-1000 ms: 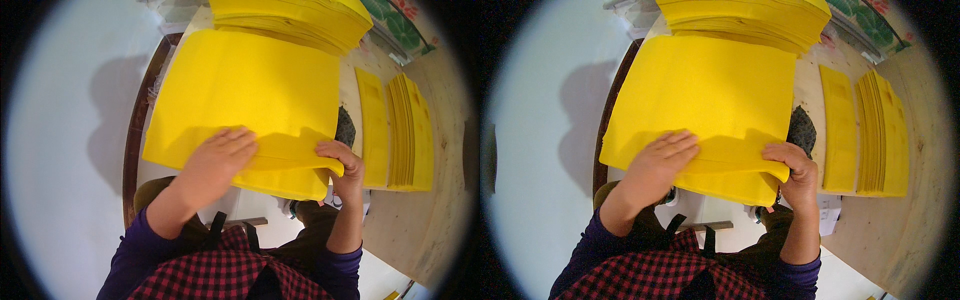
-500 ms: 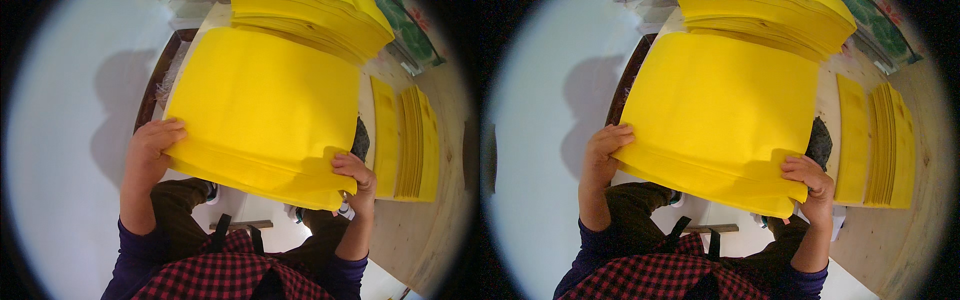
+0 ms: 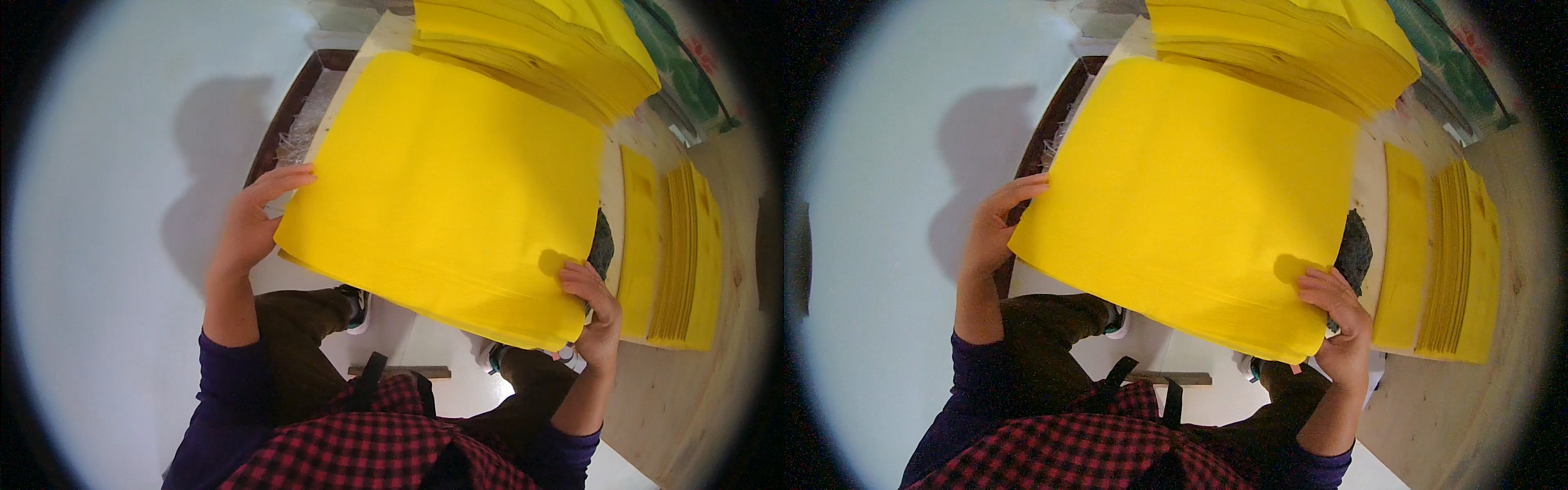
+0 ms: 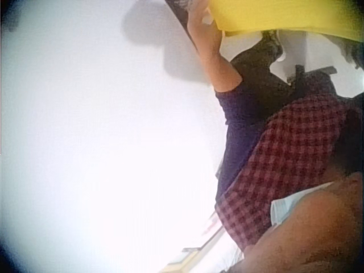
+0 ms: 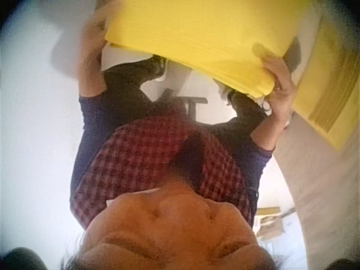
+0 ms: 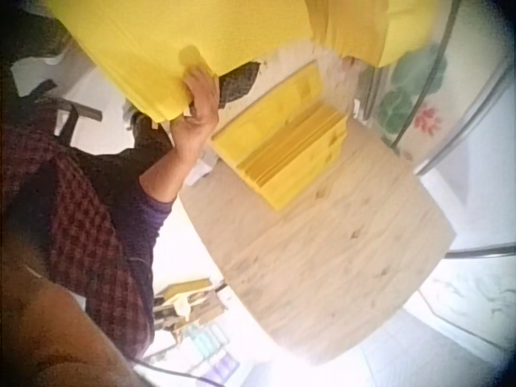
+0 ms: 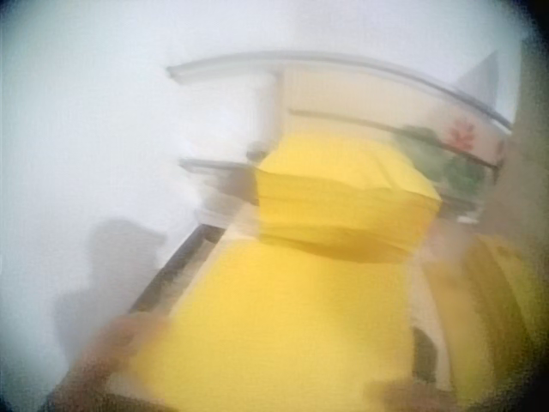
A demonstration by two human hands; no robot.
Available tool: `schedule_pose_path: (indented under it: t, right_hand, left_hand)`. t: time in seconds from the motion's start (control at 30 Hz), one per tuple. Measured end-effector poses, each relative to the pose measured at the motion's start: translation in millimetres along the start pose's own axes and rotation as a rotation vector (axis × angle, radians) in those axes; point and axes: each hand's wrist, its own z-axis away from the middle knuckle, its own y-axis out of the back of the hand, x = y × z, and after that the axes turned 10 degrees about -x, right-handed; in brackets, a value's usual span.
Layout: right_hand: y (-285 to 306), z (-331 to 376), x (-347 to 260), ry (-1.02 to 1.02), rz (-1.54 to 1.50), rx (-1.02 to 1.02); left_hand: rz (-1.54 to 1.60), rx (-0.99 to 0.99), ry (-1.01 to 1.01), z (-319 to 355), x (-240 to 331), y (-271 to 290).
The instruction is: The person folds yellow paper sheets on a table, aligning edges and creasing folds by hand. They repeatedly pick up sheets, fold them in half, and stack the finished pieces.
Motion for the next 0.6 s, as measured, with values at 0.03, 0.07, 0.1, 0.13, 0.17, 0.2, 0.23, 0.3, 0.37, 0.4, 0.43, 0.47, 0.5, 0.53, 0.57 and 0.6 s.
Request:
schedule_pose_path:
  t: [0.03,0.07,0.1,0.13,0.17,0.2,0.23,0.3,0.37,0.4,0.43,0.47,0.5,0.53,0.57,0.6]
  right_hand:
    - [0.0,0.5,-1.5,-0.002,0.029,0.003]
    - [0.3,1.0,-3.2,-0.011,0.074,0.004]
    - [0.2,1.3,-4.8,0.003,0.074,0.003]
    - [0.5,1.6,-6.2,0.009,0.089,0.000]
    - [0.3,2.5,-7.6,0.013,0.112,-0.006]
    - [0.1,2.9,-8.6,0.014,0.115,-0.007]
    - [0.0,3.6,-9.3,0.012,0.127,-0.010]
    - [-0.6,4.9,-10.0,0.012,0.124,-0.005]
    - [-2.8,6.2,-9.6,0.011,0.114,0.010]
    - [-4.7,6.8,-9.6,0.004,0.062,0.018]
    - [-7.5,7.7,-9.5,-0.007,0.022,0.027]
    - [-9.5,8.1,-9.7,-0.020,-0.005,0.033]
    - [-10.6,8.9,-10.6,-0.032,-0.014,0.043]
    - [-12.0,9.6,-11.7,-0.044,-0.011,0.050]
    - [-13.2,10.0,-13.3,-0.063,-0.004,0.054]
    - [-14.2,10.3,-15.0,-0.062,-0.023,0.047]
  left_hand:
    - [0.021,-0.014,0.003,-0.8,-1.3,0.7]
    - [0.027,-0.012,-0.018,-1.2,-1.8,1.0]
    - [0.031,-0.012,-0.022,-1.9,-2.5,0.0]
    - [0.033,-0.011,-0.027,-2.7,-2.6,-0.8]
    - [0.027,-0.011,-0.037,-2.5,-2.2,-1.5]
    - [0.019,-0.012,-0.048,-2.7,-1.8,-2.1]
    - [0.011,-0.013,-0.058,-3.0,-1.3,-2.7]
    - [-0.002,-0.010,-0.015,-3.0,0.2,-3.2]
    - [-0.012,-0.004,-0.013,-3.3,-0.2,-4.3]
    - [-0.017,-0.002,-0.032,-3.7,-1.0,-4.6]
    - [-0.016,-0.004,-0.036,-4.2,-1.8,-4.8]
    - [0.000,-0.058,-0.059,-4.7,-3.1,-5.0]
    - [0.022,-0.117,-0.065,-4.8,-4.8,-5.4]
    - [0.044,-0.170,-0.105,-4.4,-6.5,-5.5]
    - [0.036,-0.164,-0.138,-4.7,-8.9,-6.4]
    - [0.030,-0.152,-0.205,-5.4,-11.4,-8.6]
